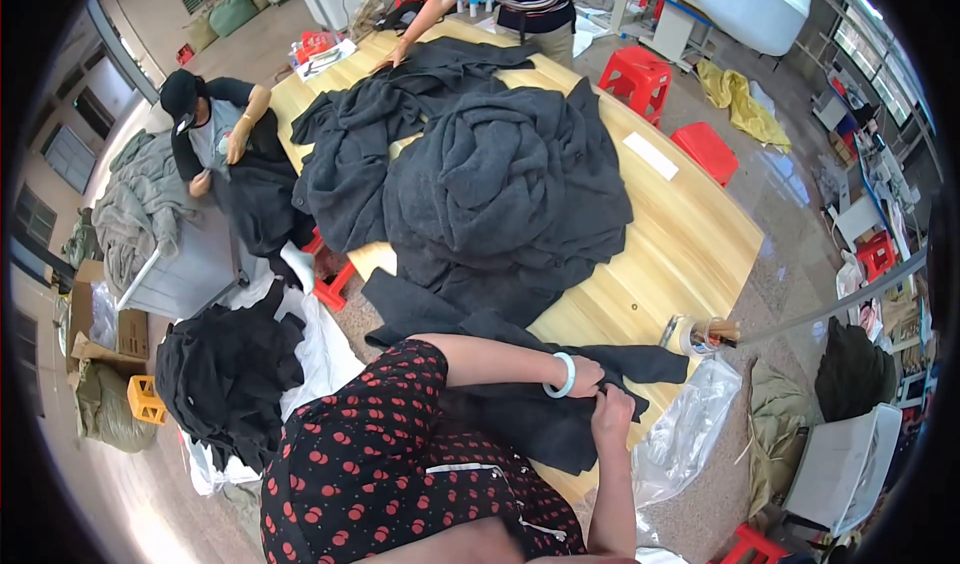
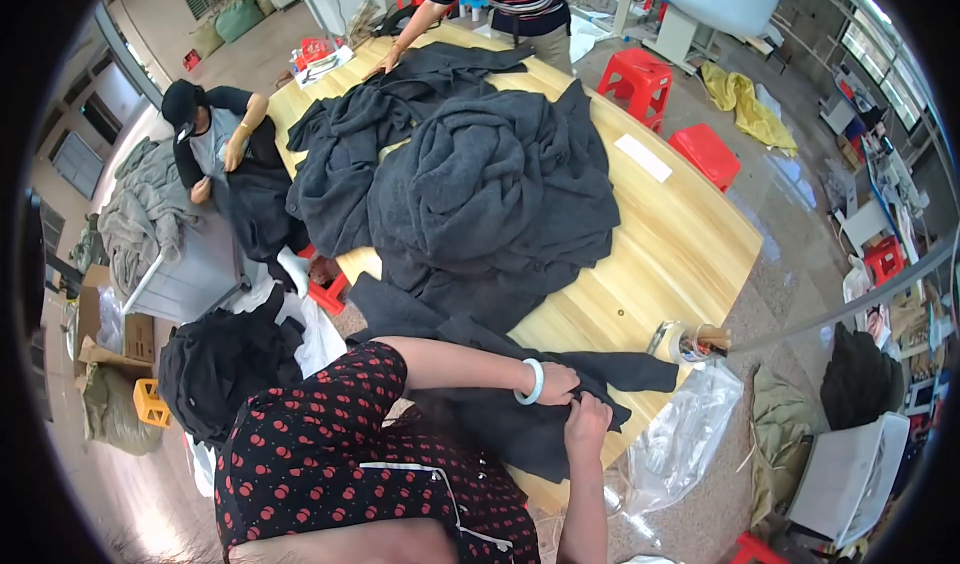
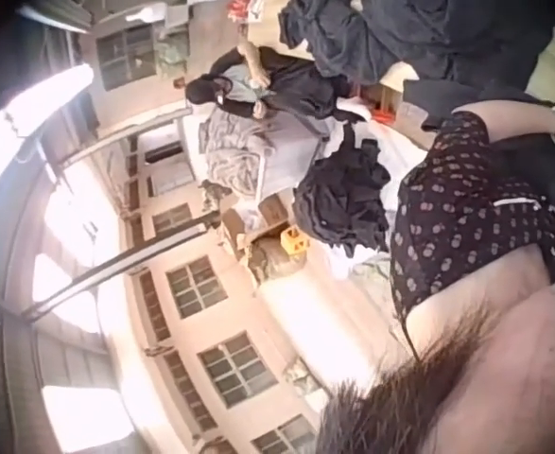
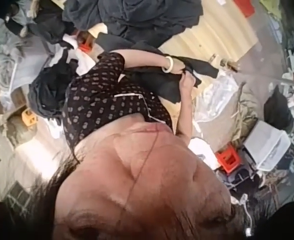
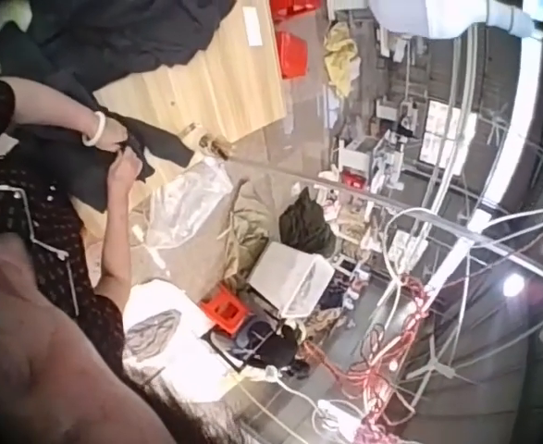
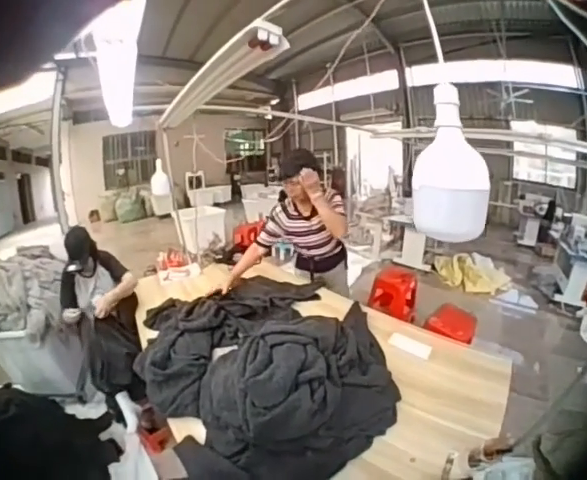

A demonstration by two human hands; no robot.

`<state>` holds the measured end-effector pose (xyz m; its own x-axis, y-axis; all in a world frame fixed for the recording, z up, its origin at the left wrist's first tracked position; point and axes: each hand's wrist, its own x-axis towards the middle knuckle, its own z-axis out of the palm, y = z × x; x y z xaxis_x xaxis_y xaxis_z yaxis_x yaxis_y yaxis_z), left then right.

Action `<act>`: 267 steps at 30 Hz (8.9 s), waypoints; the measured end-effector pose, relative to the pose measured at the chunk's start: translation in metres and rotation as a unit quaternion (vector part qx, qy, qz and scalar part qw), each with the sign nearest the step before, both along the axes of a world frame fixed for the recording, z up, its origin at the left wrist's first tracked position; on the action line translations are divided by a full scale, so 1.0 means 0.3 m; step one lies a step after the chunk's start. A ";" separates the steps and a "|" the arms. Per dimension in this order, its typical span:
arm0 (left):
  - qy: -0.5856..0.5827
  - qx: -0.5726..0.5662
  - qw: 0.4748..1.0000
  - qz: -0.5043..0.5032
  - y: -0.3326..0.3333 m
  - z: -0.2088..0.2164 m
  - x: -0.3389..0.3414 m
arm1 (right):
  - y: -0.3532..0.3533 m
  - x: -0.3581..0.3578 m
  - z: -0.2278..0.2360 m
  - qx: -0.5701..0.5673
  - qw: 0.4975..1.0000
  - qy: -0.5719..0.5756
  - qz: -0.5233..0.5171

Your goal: Folding and stacking dark-colored garments on a table in a factory setting.

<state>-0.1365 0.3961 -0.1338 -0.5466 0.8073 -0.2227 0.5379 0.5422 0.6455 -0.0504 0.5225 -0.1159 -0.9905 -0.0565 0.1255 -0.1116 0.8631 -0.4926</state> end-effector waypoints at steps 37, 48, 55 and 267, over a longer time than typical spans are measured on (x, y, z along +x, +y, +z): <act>-0.186 -0.069 0.980 -0.033 -0.260 -0.028 -0.161 | -0.092 -0.064 0.063 -0.238 0.928 -0.286 0.009; -0.162 -0.058 0.984 -0.034 -0.293 -0.041 -0.136 | -0.179 -0.008 0.050 -0.039 0.979 -0.145 0.141; -0.134 -0.058 0.989 0.015 -0.286 -0.040 -0.106 | -0.230 -0.008 0.042 -0.006 0.985 -0.130 0.114; 0.099 -0.077 0.065 0.990 -2.290 0.542 1.553 | -0.913 0.085 -0.100 -0.174 0.761 -0.510 0.361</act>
